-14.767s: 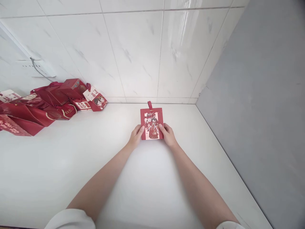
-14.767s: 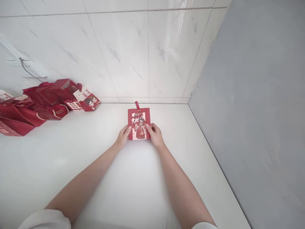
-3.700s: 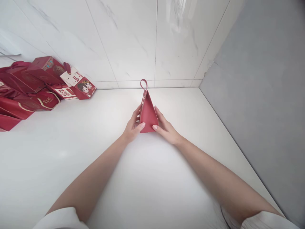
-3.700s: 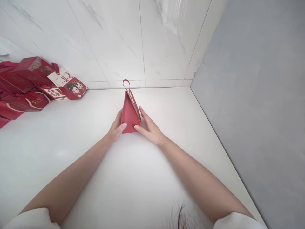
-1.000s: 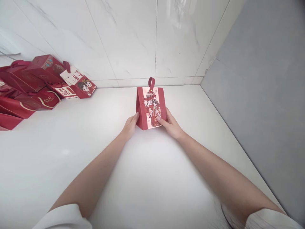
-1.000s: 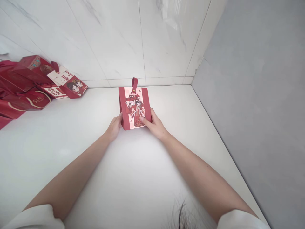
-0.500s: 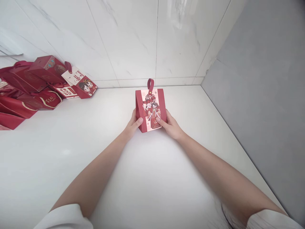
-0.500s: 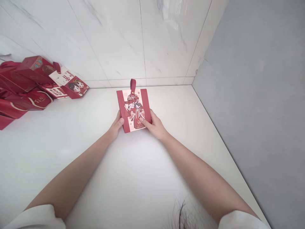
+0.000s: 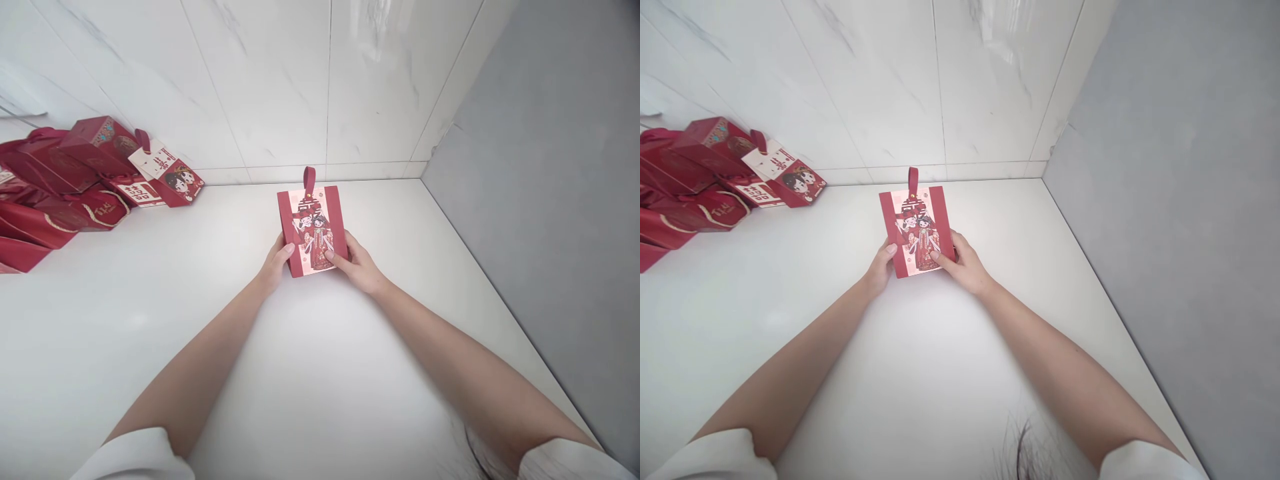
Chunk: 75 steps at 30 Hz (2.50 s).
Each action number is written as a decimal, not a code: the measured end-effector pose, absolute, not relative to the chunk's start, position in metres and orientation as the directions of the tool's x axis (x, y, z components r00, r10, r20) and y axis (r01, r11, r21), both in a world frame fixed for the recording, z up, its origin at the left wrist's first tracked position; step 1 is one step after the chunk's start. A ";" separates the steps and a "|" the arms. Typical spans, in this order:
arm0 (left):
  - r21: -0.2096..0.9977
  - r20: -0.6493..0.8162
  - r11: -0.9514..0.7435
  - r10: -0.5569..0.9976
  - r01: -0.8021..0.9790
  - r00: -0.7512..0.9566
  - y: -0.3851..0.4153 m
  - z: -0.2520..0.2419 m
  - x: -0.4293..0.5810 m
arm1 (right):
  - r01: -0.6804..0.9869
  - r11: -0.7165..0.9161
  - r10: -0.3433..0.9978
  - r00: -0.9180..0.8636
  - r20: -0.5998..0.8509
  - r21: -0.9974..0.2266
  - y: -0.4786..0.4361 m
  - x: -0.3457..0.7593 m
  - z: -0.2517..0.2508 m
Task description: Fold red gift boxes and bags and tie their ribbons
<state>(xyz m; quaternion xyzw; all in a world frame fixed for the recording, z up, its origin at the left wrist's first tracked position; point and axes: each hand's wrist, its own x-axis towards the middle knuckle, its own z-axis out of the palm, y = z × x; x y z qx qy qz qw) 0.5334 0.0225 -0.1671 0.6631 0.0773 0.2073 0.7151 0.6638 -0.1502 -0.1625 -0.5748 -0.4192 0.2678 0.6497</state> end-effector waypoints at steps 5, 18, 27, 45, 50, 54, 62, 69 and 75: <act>0.978 0.149 0.074 0.405 -0.195 0.902 0.025 -0.172 0.535 | 0.245 0.198 0.794 0.528 0.301 -0.949 -0.151 0.666 -0.170; 0.979 0.151 0.062 0.406 -0.192 0.901 0.021 -0.167 0.536 | 0.170 0.181 0.828 0.505 0.243 -0.969 -0.151 0.666 -0.165; 0.976 0.182 0.036 0.399 -0.213 0.899 0.023 -0.169 0.535 | 0.148 0.194 0.820 0.518 0.243 -0.970 -0.151 0.664 -0.163; 0.976 0.179 0.040 0.422 -0.215 0.889 0.021 -0.167 0.536 | 0.139 0.164 0.818 0.534 0.214 -0.977 -0.150 0.663 -0.161; 0.979 0.164 0.039 0.428 -0.199 0.889 0.021 -0.166 0.536 | 0.155 0.121 0.812 0.553 0.188 -0.980 -0.151 0.663 -0.159; 0.982 0.154 0.035 0.439 -0.188 0.885 0.020 -0.164 0.536 | 0.164 0.103 0.810 0.559 0.179 -0.981 -0.151 0.663 -0.159; 0.979 0.145 0.068 0.438 -0.194 0.887 0.018 -0.163 0.537 | 0.177 0.093 0.802 0.569 0.180 -0.980 -0.150 0.663 -0.158; 0.980 0.138 0.072 0.435 -0.188 0.890 0.017 -0.163 0.536 | 0.173 0.086 0.800 0.575 0.171 -0.981 -0.150 0.663 -0.159; 0.981 0.135 0.066 0.437 -0.182 0.889 0.019 -0.166 0.537 | 0.162 0.084 0.801 0.576 0.163 -0.983 -0.150 0.663 -0.159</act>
